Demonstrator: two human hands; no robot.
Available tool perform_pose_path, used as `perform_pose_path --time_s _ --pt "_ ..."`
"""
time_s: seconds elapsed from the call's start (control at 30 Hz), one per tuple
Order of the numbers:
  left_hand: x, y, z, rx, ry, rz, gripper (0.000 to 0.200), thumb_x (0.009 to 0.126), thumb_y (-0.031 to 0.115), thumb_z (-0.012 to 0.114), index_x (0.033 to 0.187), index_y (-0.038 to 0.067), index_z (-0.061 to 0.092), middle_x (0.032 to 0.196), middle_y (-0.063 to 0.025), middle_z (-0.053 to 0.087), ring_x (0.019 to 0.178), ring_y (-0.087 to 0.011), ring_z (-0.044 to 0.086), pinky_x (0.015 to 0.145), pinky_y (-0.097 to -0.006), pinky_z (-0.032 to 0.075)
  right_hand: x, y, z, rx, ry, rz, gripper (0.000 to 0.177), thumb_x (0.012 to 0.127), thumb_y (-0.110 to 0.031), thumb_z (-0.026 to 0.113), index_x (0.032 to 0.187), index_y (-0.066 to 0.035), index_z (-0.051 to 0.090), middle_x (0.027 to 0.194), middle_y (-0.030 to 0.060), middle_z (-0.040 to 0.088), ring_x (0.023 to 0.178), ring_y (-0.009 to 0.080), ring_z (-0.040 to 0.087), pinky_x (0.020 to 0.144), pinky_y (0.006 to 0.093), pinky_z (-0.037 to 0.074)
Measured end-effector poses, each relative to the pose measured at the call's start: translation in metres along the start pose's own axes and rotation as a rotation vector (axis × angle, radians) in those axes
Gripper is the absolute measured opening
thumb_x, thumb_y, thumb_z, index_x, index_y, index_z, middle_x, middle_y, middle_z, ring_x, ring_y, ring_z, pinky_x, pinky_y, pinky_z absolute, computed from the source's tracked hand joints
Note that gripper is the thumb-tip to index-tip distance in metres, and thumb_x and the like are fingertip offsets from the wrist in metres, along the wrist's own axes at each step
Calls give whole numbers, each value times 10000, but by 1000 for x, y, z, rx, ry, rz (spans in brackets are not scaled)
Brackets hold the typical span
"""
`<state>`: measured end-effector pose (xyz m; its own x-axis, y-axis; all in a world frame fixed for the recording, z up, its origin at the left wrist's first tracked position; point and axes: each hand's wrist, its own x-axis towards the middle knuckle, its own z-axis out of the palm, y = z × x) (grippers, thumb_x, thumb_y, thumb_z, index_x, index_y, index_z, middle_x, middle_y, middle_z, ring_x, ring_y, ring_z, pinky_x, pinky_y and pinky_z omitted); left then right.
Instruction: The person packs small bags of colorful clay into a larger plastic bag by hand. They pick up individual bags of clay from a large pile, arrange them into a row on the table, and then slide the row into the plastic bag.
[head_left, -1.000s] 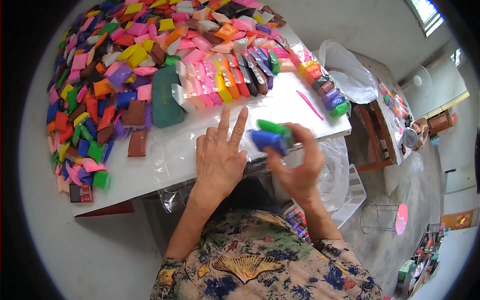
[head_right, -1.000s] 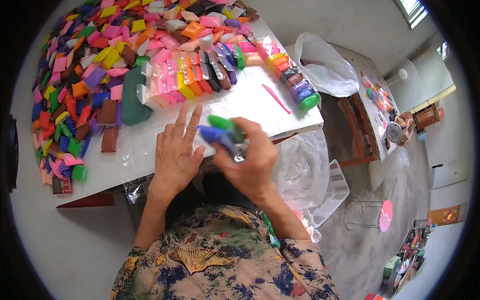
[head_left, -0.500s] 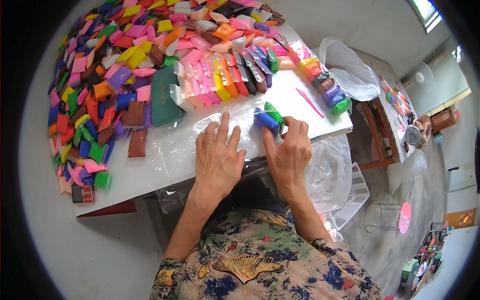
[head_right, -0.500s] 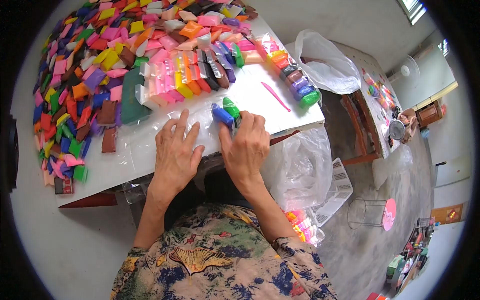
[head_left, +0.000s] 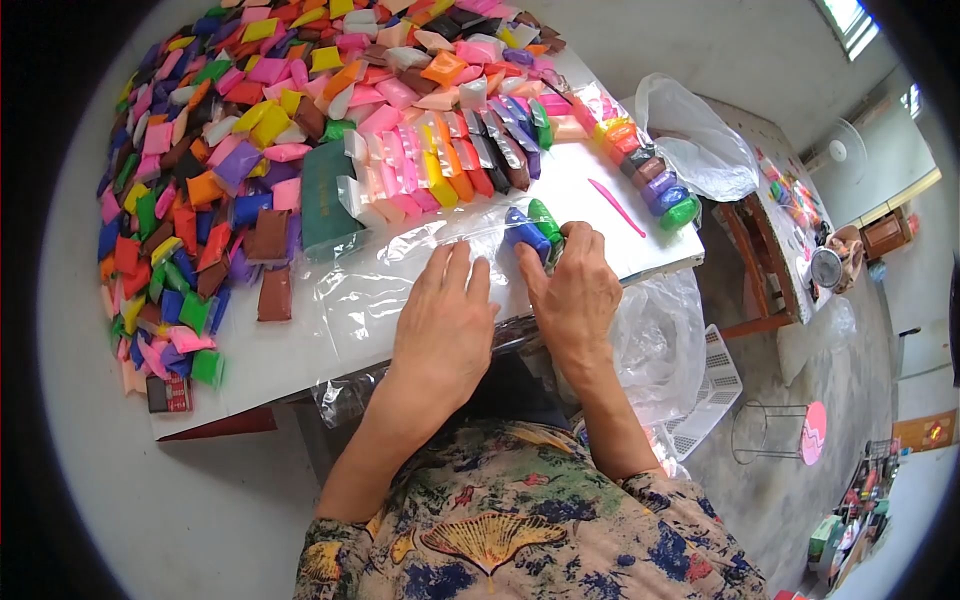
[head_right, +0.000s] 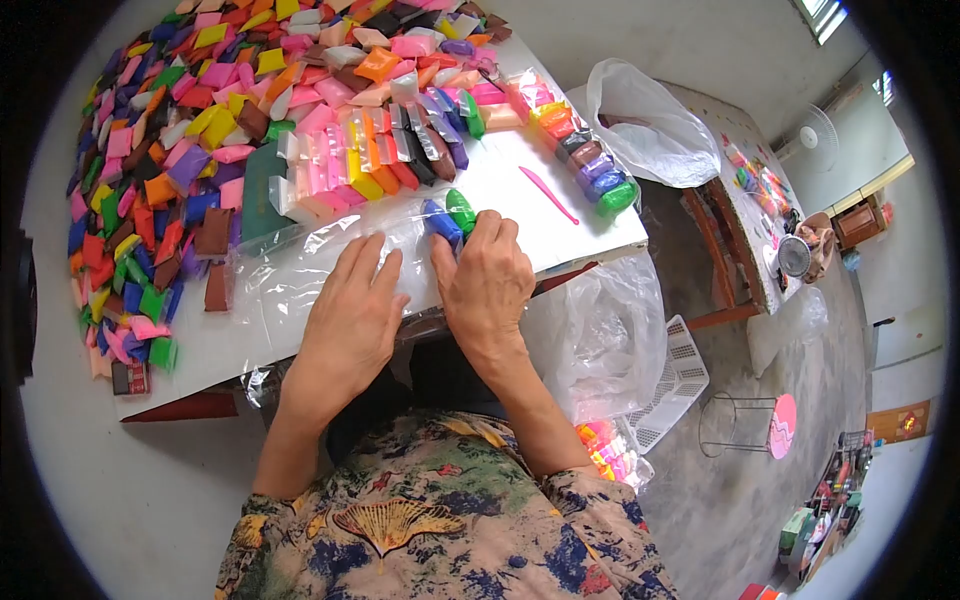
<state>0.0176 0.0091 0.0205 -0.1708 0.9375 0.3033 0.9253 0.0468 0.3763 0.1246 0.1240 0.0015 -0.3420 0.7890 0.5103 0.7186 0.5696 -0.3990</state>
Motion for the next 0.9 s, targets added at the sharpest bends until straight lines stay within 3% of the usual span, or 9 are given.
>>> perform_pose_path --time_s 0.07,0.2,0.3,0.4,0.6,0.9 --pt "20 3 0 8 -11 14 405 946 119 557 1296 -80 514 1336 -280 503 1239 -423 486 1036 -468 410 1 -1 1 -4 2 3 417 799 -287 763 984 -1 522 890 184 581 744 368 644 665 429 515" --pt "43 -21 37 -421 131 81 389 946 80 525 1297 -87 516 1224 -245 587 1107 -405 587 964 -446 456 2 1 3 3 25 14 424 801 -275 762 1015 7 530 910 186 591 765 368 648 678 431 516" --pt "36 -28 49 -717 134 -116 371 960 110 513 1277 -81 530 1274 -272 567 1207 -407 541 1020 -415 440 2 3 1 109 -37 55 451 801 -256 763 1070 24 535 958 196 608 792 377 653 693 440 518" --pt "37 -27 44 -767 135 -88 414 980 132 502 1345 -64 499 1325 -266 546 1246 -403 522 1051 -392 417 -4 3 -4 203 -73 44 476 800 -236 763 1115 39 535 992 210 619 821 391 653 715 444 518" --pt "37 -25 51 -578 149 -29 417 977 121 492 1354 -58 494 1340 -289 515 1267 -434 485 1086 -427 380 -4 6 0 218 -16 31 423 813 -198 746 1094 42 539 959 217 619 839 391 638 728 440 510" --pt "30 1 33 -468 72 -66 403 967 74 494 1316 -127 476 1354 -307 479 1270 -452 470 1070 -429 398 -2 5 7 225 21 14 362 816 -150 720 1067 28 530 979 215 515 818 405 610 684 455 512"
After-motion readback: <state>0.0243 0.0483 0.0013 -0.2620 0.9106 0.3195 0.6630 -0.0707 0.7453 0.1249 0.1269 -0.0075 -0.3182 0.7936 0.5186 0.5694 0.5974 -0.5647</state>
